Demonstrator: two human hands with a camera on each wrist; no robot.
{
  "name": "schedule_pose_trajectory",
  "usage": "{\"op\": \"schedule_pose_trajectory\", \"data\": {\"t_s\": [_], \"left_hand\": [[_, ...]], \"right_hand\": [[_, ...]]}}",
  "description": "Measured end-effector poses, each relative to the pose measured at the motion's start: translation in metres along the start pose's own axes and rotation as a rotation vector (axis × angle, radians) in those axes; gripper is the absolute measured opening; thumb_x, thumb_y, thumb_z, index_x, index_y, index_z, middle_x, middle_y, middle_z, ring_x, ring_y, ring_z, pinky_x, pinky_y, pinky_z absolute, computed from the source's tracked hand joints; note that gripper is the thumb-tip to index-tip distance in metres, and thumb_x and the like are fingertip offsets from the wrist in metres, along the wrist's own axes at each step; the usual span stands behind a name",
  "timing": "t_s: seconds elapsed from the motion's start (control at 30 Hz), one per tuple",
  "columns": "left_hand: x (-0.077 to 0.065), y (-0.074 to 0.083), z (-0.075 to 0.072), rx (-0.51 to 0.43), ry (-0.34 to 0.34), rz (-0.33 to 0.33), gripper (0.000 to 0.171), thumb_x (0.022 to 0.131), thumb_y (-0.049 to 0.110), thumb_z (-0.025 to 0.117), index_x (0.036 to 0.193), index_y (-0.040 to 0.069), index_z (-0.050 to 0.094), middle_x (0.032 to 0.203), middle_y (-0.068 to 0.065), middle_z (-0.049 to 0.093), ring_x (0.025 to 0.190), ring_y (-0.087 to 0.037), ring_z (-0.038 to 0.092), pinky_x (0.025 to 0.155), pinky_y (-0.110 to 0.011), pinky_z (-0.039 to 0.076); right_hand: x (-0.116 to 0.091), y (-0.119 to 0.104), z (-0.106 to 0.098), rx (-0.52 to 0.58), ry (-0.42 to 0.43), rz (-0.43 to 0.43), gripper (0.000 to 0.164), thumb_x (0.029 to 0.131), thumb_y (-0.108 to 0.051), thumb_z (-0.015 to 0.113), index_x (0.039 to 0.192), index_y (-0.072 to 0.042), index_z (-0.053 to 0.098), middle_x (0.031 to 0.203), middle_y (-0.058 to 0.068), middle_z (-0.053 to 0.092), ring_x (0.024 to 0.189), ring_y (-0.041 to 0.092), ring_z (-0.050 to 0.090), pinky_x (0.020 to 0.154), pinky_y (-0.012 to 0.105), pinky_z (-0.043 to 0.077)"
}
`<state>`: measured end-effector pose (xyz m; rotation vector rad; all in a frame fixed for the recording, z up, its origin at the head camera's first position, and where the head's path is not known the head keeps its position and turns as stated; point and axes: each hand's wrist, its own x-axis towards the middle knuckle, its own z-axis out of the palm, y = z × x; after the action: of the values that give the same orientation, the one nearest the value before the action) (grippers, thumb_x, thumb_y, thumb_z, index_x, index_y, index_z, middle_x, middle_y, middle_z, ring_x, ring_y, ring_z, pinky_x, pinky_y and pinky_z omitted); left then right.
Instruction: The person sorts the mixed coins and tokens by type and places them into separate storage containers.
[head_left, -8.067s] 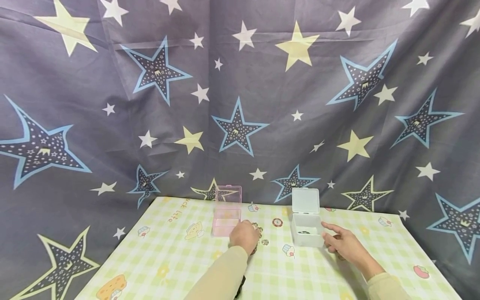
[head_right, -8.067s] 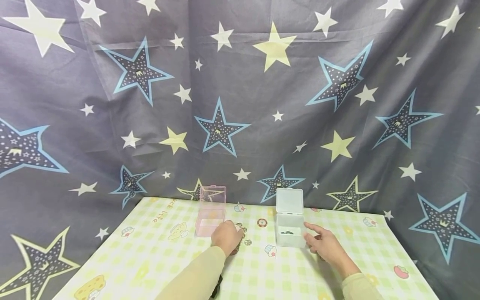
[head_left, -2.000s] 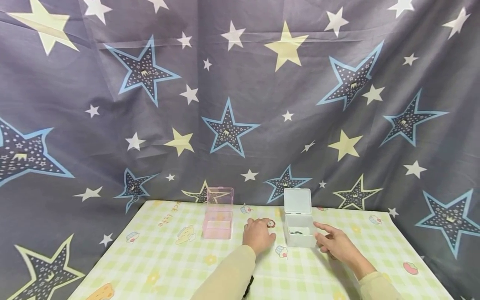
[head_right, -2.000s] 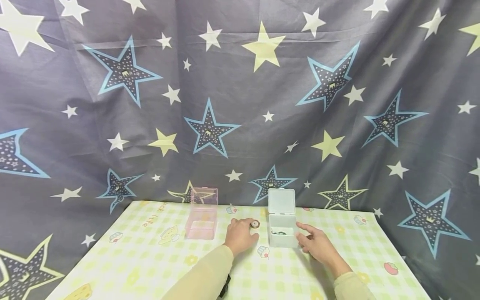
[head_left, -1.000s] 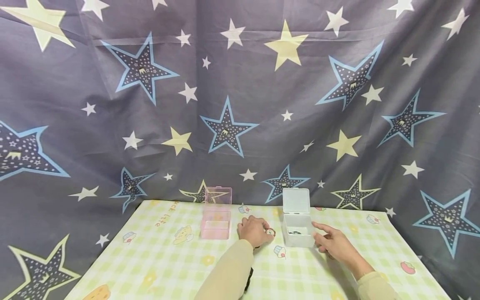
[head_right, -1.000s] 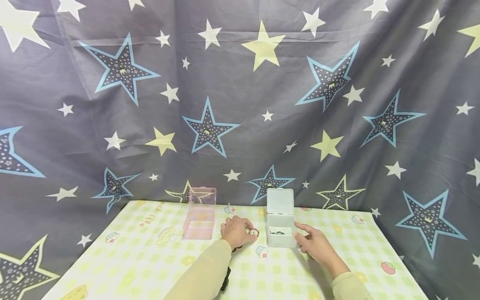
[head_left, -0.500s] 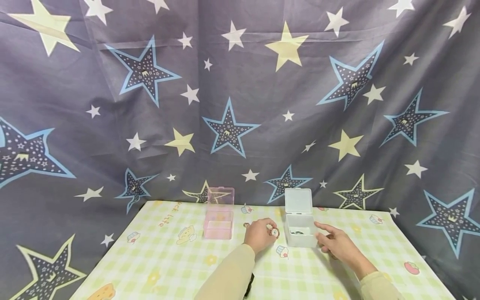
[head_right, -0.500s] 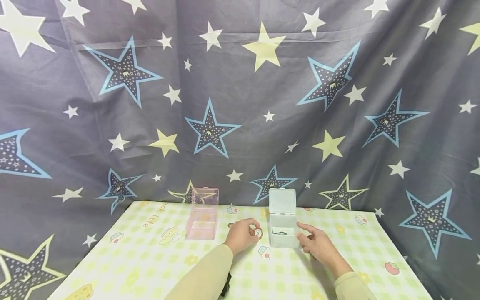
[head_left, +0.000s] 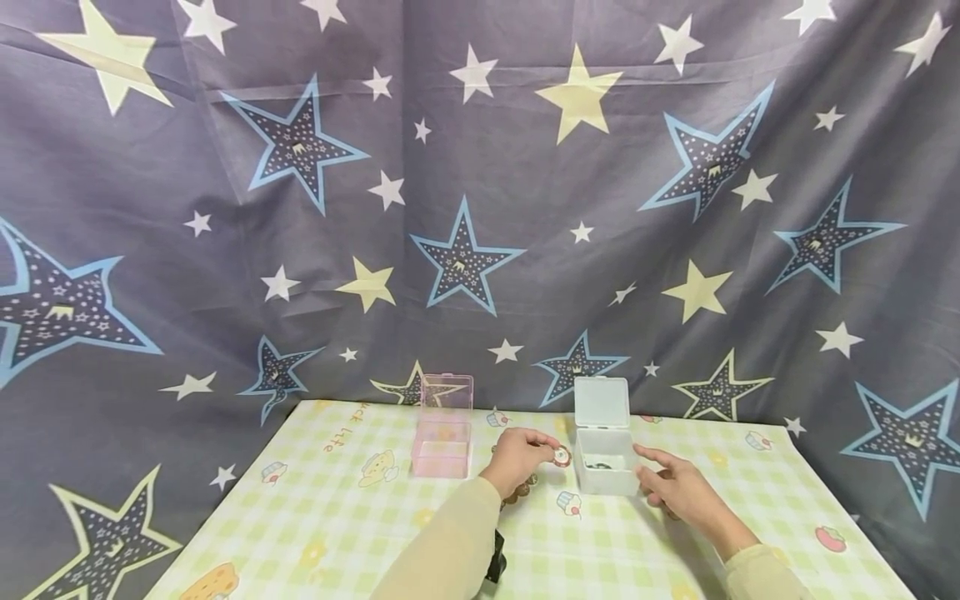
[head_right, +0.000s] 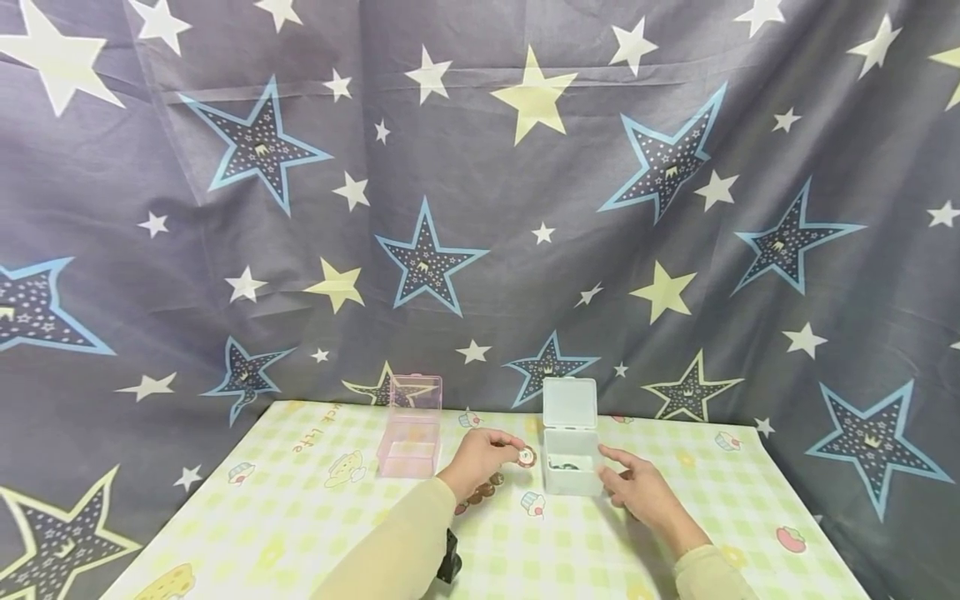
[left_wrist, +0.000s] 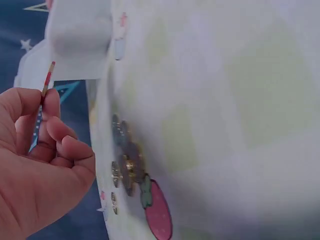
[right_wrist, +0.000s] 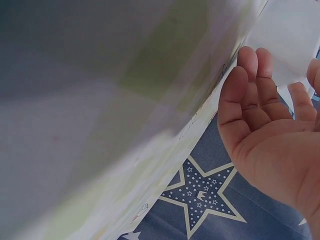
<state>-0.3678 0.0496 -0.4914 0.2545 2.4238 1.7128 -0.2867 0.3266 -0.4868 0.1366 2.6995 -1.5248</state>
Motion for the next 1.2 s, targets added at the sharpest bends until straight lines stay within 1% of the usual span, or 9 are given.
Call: {"op": "schedule_pose_trajectory", "data": {"t_s": [0.1,0.2,0.4,0.5,0.6,0.63,0.7,0.9,1.2], "left_hand": [[-0.002,0.005,-0.001,-0.032,-0.010,-0.036,0.013,0.089,0.017,0.077,0.098,0.024,0.085,0.105,0.005,0.079,0.048,-0.011,0.038,0.040,-0.032,0.039],[-0.003,0.007,-0.001,-0.047,-0.018,-0.021,0.014,0.090,0.019,0.080,0.102,0.023,0.085,0.111,0.004,0.080,0.049,-0.012,0.039,0.041,-0.033,0.040],[-0.004,0.007,0.002,-0.089,-0.027,0.001,0.018,0.093,0.017,0.079,0.110,0.023,0.084,0.106,0.006,0.080,0.047,-0.011,0.033,0.042,-0.031,0.034],[-0.005,0.009,0.004,-0.121,-0.026,0.054,0.018,0.093,0.014,0.079,0.110,0.019,0.084,0.104,0.004,0.081,0.060,-0.006,0.050,0.053,-0.028,0.045],[-0.006,0.011,0.008,-0.162,-0.032,0.108,0.019,0.091,0.008,0.080,0.109,0.011,0.084,0.106,-0.002,0.081,0.083,-0.006,0.067,0.076,-0.026,0.057],[-0.006,0.012,0.010,-0.160,-0.030,0.130,0.019,0.091,0.007,0.080,0.109,0.009,0.084,0.107,-0.003,0.082,0.092,-0.006,0.070,0.085,-0.025,0.058],[-0.006,0.013,0.013,-0.155,-0.030,0.147,0.019,0.089,0.006,0.081,0.108,0.008,0.084,0.108,-0.004,0.082,0.094,-0.007,0.071,0.088,-0.026,0.059],[-0.008,0.014,0.021,-0.076,-0.022,0.170,0.016,0.089,0.008,0.082,0.105,0.009,0.085,0.108,-0.001,0.082,0.089,-0.001,0.066,0.082,-0.021,0.056],[-0.015,0.017,0.030,-0.015,-0.013,0.188,0.015,0.089,0.006,0.080,0.103,0.005,0.084,0.104,-0.003,0.082,0.084,0.000,0.065,0.078,-0.019,0.056]], "right_hand": [[0.001,0.002,0.000,0.001,0.002,0.004,0.060,0.108,-0.030,0.065,0.161,-0.008,0.047,0.093,0.011,0.074,0.064,0.016,0.058,0.048,0.026,0.040],[0.001,0.002,0.000,-0.005,0.010,0.009,0.059,0.108,-0.030,0.065,0.161,-0.009,0.048,0.094,0.010,0.074,0.066,0.017,0.060,0.049,0.027,0.041],[-0.001,0.000,-0.001,-0.011,0.017,0.021,0.058,0.108,-0.029,0.065,0.160,-0.009,0.048,0.095,0.011,0.075,0.068,0.018,0.061,0.050,0.028,0.041],[-0.001,-0.002,-0.001,-0.008,0.016,0.019,0.059,0.108,-0.029,0.065,0.160,-0.008,0.048,0.095,0.010,0.074,0.068,0.018,0.061,0.050,0.028,0.041],[-0.002,-0.003,-0.001,-0.013,0.018,0.012,0.059,0.108,-0.029,0.065,0.160,-0.008,0.048,0.094,0.010,0.075,0.068,0.018,0.061,0.050,0.028,0.042],[-0.002,-0.003,-0.001,-0.015,0.020,0.009,0.058,0.108,-0.029,0.065,0.160,-0.008,0.049,0.093,0.010,0.075,0.068,0.018,0.062,0.050,0.028,0.042],[-0.002,-0.003,-0.001,-0.017,0.020,0.002,0.058,0.108,-0.028,0.065,0.160,-0.007,0.049,0.093,0.010,0.075,0.068,0.018,0.061,0.050,0.027,0.042],[-0.001,-0.001,0.000,-0.013,0.020,-0.005,0.057,0.108,-0.026,0.065,0.160,-0.006,0.048,0.091,0.010,0.075,0.065,0.016,0.059,0.049,0.027,0.042],[0.001,0.000,0.001,-0.012,0.019,0.001,0.058,0.108,-0.028,0.066,0.159,-0.007,0.049,0.091,0.009,0.074,0.065,0.016,0.060,0.049,0.027,0.042]]}}
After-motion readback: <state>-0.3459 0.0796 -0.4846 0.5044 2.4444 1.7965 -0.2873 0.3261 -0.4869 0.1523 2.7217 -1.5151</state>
